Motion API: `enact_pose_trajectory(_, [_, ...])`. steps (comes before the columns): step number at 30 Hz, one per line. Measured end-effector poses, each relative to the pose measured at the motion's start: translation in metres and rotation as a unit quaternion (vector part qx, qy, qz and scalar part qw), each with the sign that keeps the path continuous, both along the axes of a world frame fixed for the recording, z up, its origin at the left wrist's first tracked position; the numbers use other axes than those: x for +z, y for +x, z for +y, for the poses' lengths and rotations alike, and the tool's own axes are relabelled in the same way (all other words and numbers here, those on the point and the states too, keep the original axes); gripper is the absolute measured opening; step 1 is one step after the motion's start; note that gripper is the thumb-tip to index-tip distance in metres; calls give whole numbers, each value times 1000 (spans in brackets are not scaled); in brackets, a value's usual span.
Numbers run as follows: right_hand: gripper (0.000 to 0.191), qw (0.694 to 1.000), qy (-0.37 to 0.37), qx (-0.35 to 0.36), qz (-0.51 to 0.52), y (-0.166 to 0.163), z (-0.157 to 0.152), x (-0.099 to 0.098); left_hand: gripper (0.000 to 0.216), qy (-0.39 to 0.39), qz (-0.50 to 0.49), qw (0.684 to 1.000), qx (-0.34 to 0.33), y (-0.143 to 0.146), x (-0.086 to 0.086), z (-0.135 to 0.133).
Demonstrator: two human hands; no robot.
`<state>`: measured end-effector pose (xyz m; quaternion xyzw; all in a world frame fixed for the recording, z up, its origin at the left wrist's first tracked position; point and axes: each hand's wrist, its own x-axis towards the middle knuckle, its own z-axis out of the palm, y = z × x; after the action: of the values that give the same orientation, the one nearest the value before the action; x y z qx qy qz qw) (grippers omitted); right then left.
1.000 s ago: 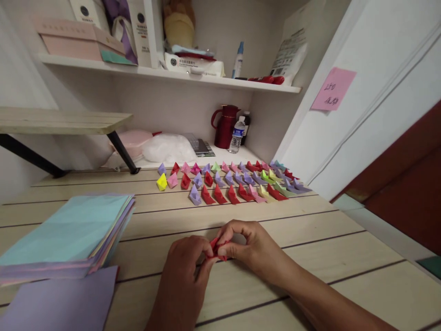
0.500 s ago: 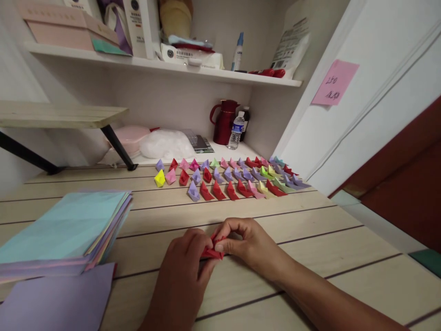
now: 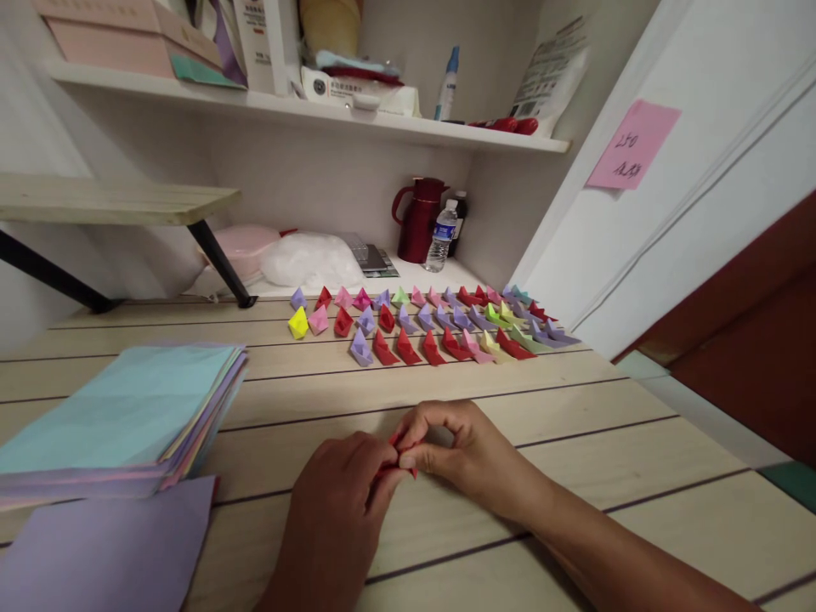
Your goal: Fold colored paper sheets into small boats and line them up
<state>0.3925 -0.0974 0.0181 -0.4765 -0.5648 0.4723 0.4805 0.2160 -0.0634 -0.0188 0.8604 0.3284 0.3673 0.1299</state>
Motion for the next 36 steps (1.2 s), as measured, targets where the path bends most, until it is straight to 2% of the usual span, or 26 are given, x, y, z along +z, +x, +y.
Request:
enact_pose_trajectory(5, [16,997,-5,37,-73,10,0,2,19,10,3,1000,-12,-1,-3,3])
enact_pose_trajectory(10, [23,989,-17,83,-123,19,0,6,9,7,8,1000,-5,-2,-5,3])
enact_pose_trajectory(13, [21,984,-14,94,-149,20,0,8,8,-7,22,1000,4,-1,-4,3])
enact_pose_trajectory(24, [21,963,69,92,-245,20,0,6,10,-24,14,1000,15,0,-6,4])
enact_pose_trajectory(36, [13,978,22,41,-201,19,0,2,13,-85,3,996,3,1,-3,2])
